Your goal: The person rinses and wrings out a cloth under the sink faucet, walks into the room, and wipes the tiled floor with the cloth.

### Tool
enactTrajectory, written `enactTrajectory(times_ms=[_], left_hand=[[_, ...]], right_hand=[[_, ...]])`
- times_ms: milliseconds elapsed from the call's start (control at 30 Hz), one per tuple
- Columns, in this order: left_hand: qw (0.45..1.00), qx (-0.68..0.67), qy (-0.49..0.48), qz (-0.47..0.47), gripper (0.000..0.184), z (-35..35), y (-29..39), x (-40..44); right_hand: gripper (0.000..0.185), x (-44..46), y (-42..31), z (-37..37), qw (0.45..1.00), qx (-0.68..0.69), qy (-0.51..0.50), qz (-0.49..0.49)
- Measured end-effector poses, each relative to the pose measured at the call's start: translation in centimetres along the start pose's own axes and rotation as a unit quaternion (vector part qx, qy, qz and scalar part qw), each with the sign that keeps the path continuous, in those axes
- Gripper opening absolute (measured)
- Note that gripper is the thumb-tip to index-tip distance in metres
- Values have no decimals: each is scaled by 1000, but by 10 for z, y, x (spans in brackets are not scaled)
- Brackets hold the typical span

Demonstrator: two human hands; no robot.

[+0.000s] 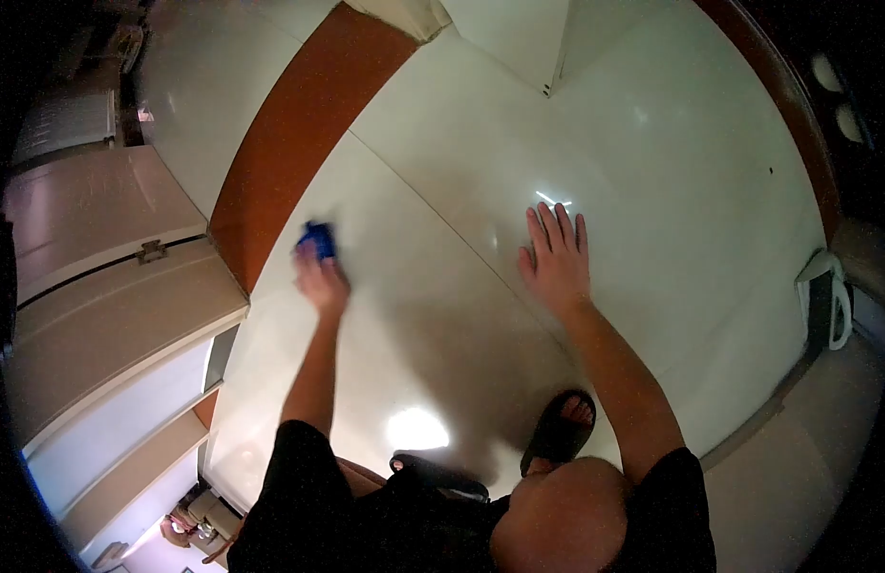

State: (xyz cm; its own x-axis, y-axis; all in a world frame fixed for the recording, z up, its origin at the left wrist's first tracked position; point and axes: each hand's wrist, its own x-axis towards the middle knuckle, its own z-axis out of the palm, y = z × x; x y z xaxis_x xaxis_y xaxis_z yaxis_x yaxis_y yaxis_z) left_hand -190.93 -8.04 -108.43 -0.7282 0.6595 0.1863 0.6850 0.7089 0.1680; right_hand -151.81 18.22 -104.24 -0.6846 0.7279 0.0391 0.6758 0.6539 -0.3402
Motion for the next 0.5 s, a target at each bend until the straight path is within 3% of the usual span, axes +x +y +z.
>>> enactTrajectory(times_ms=[67,133,167,233,267,400,433,500], left_hand=[[956,119,-23,-268,64,-10,-39,20],[927,61,-25,-370,66,-3,-63,35],[923,70,-7,-379,67,0,-42,38],[947,103,40,-302,65,13,-5,29],[973,56,53,-218,63,11,18,21],[998,0,-42,-40,61,-4,154,-53],[988,18,-154,-11,62,-26,194,-71],[986,-30,-91,134,58,-6,227,-132]], right_hand=[[64,1,-1,2,1000,-10,-3,5],[65,2,-1,4,1000,-16,0,9],[65,1,-1,5,1000,-15,4,8],[66,5,-3,6,1000,-17,15,5],[66,5,-3,6,1000,-20,19,4],[66,2,-4,8,999,-23,27,2],[66,0,-5,9,999,-22,29,-3],[65,1,-3,10,999,-25,38,-10]])
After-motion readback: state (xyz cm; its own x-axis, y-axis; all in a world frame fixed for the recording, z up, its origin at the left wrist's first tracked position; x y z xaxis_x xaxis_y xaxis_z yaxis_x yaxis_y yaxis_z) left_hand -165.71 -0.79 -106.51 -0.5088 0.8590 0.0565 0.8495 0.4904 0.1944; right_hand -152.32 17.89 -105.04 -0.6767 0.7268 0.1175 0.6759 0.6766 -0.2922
